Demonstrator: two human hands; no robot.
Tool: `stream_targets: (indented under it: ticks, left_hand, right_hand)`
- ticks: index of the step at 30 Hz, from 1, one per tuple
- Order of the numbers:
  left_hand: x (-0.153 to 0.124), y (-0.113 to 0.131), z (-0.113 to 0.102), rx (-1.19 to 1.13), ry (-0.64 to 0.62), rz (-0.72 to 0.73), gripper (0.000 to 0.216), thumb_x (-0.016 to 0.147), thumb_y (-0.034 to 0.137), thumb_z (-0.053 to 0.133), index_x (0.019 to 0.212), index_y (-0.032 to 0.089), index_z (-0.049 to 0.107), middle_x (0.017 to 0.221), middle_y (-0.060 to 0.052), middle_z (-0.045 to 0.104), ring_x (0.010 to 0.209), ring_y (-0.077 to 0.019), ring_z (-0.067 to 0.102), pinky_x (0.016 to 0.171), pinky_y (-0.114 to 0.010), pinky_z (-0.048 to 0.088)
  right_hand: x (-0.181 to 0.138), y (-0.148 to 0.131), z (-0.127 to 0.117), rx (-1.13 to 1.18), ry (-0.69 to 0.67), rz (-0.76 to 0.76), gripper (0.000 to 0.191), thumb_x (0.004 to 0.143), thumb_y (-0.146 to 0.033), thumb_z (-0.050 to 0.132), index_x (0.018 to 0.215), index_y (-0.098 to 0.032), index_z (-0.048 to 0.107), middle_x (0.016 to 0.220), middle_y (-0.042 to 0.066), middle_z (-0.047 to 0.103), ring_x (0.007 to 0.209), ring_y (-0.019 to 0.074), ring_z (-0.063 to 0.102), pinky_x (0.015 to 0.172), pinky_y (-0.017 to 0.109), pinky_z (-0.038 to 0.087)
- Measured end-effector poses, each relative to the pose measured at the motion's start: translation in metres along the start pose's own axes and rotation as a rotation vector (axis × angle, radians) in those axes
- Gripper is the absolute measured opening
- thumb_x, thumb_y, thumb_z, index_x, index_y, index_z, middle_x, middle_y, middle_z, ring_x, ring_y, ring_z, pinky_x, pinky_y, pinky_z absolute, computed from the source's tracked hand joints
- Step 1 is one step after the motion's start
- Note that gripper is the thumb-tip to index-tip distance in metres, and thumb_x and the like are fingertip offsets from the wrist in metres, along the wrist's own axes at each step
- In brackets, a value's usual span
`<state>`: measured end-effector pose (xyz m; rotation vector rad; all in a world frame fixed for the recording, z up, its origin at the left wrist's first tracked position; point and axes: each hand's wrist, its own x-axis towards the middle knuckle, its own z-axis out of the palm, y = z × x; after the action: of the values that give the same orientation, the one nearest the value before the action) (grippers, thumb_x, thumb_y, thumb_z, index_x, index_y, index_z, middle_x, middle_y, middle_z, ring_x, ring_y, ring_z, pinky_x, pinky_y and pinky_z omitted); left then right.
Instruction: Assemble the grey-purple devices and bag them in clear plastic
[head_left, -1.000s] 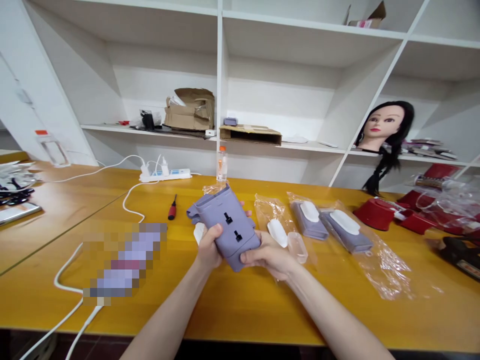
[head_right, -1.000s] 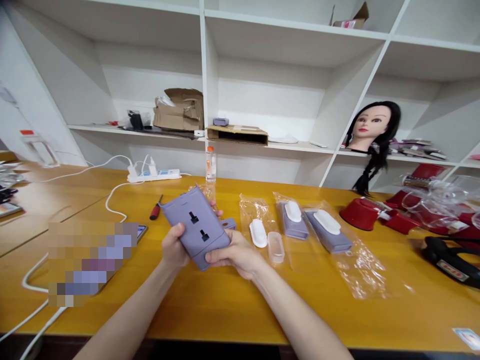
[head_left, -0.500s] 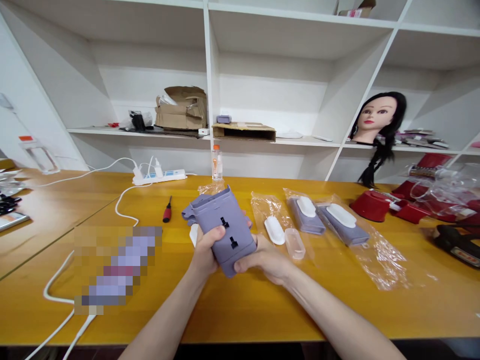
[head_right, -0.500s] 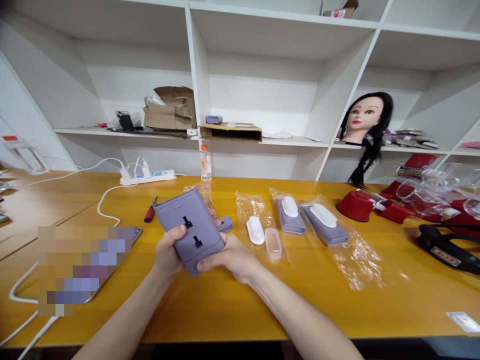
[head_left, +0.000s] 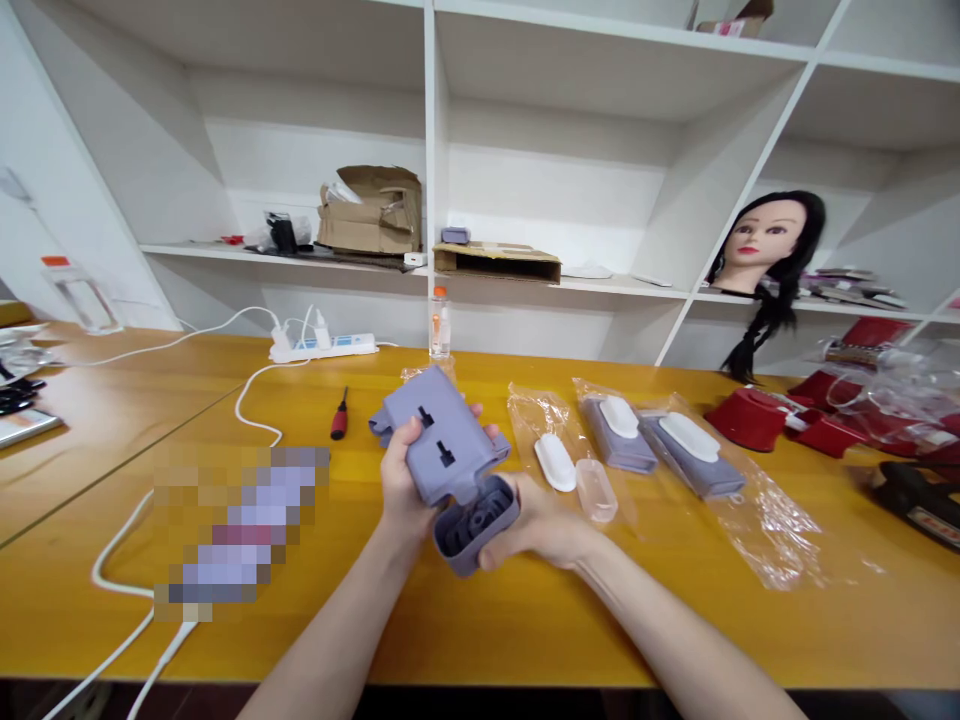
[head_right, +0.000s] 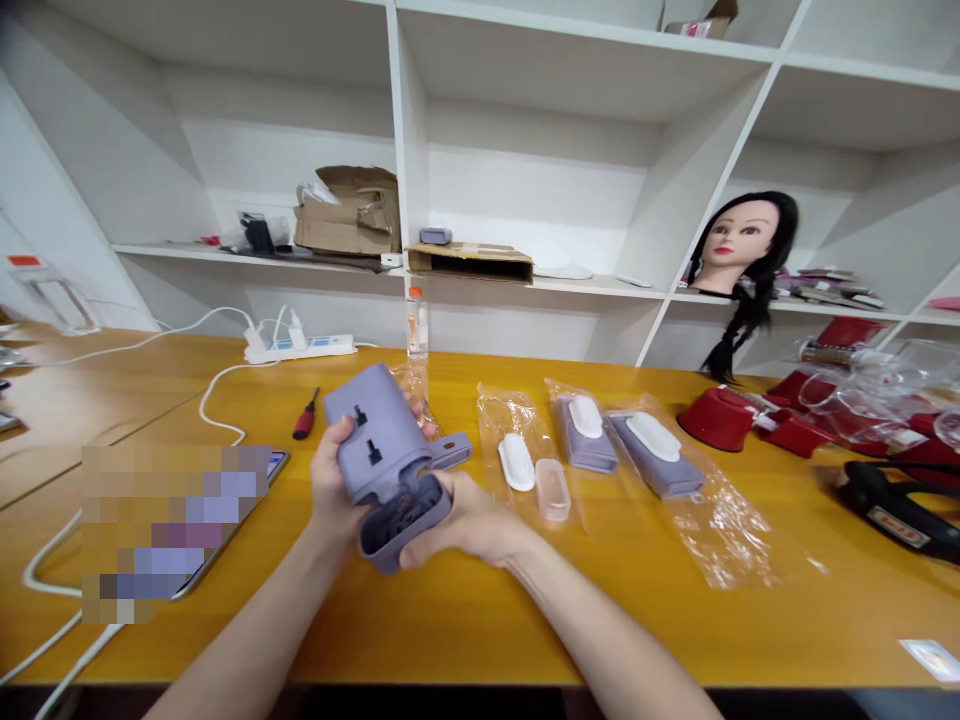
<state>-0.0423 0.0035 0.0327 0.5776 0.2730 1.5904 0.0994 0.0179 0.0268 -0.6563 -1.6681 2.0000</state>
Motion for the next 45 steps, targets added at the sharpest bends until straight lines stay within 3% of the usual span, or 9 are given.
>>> stream_targets:
  ticks: [5, 13, 23, 28, 35, 45]
  left_hand:
    - [0.002, 0.001, 0.0, -0.005, -0.011, 0.039, 0.041, 0.076, 0.037, 0.047, 0.109, 0.015, 0.055, 0.103, -0.011, 0.064, 0.096, -0.0302, 0.06, 0.081, -0.044, 0.048]
    - [0.005, 0.006, 0.0, 0.075, 0.03, 0.157, 0.044, 0.073, 0.033, 0.051, 0.114, 0.017, 0.054, 0.102, -0.01, 0.065, 0.092, -0.0314, 0.062, 0.077, -0.044, 0.049]
    - [0.004, -0.003, 0.001, 0.141, 0.021, 0.083, 0.043, 0.07, 0.026, 0.053, 0.112, 0.013, 0.054, 0.101, -0.011, 0.066, 0.095, -0.0316, 0.06, 0.078, -0.043, 0.05]
    - [0.003, -0.001, 0.002, 0.138, 0.033, 0.058, 0.046, 0.068, 0.025, 0.054, 0.113, 0.014, 0.053, 0.104, -0.011, 0.065, 0.093, -0.0309, 0.062, 0.079, -0.043, 0.049]
    - [0.002, 0.001, 0.004, 0.144, 0.016, 0.033, 0.05, 0.065, 0.024, 0.055, 0.114, 0.013, 0.052, 0.106, -0.012, 0.064, 0.095, -0.0325, 0.061, 0.079, -0.045, 0.049]
    - [0.002, 0.0, -0.002, 0.145, -0.03, 0.002, 0.048, 0.066, 0.023, 0.054, 0.112, 0.013, 0.054, 0.104, -0.011, 0.065, 0.099, -0.0329, 0.059, 0.083, -0.046, 0.047]
  right_hand:
    - [-0.002, -0.001, 0.007, 0.031, 0.015, 0.019, 0.045, 0.042, -0.017, 0.082, 0.082, -0.013, 0.062, 0.073, -0.001, 0.063, 0.063, 0.0103, 0.056, 0.061, 0.023, 0.041]
    - [-0.004, -0.004, -0.004, -0.059, 0.158, -0.063, 0.053, 0.046, -0.019, 0.081, 0.089, -0.018, 0.052, 0.076, -0.003, 0.06, 0.067, 0.0115, 0.055, 0.062, 0.024, 0.042]
    - [-0.005, -0.006, -0.013, -0.235, 0.223, -0.145, 0.059, 0.048, -0.02, 0.08, 0.098, -0.019, 0.05, 0.087, -0.001, 0.058, 0.075, 0.0128, 0.054, 0.064, 0.025, 0.043]
    - [-0.007, -0.006, -0.015, -0.206, 0.18, -0.132, 0.049, 0.05, -0.02, 0.079, 0.092, -0.018, 0.053, 0.078, -0.003, 0.059, 0.068, 0.0111, 0.053, 0.06, 0.023, 0.043]
    - [-0.009, -0.006, -0.016, -0.096, 0.113, -0.099, 0.054, 0.051, -0.017, 0.078, 0.099, -0.018, 0.054, 0.076, -0.003, 0.06, 0.065, 0.0101, 0.054, 0.06, 0.022, 0.041]
    - [-0.009, -0.005, -0.015, 0.006, 0.052, -0.084, 0.05, 0.05, -0.015, 0.078, 0.095, -0.016, 0.057, 0.071, -0.004, 0.059, 0.063, 0.0087, 0.052, 0.056, 0.02, 0.04]
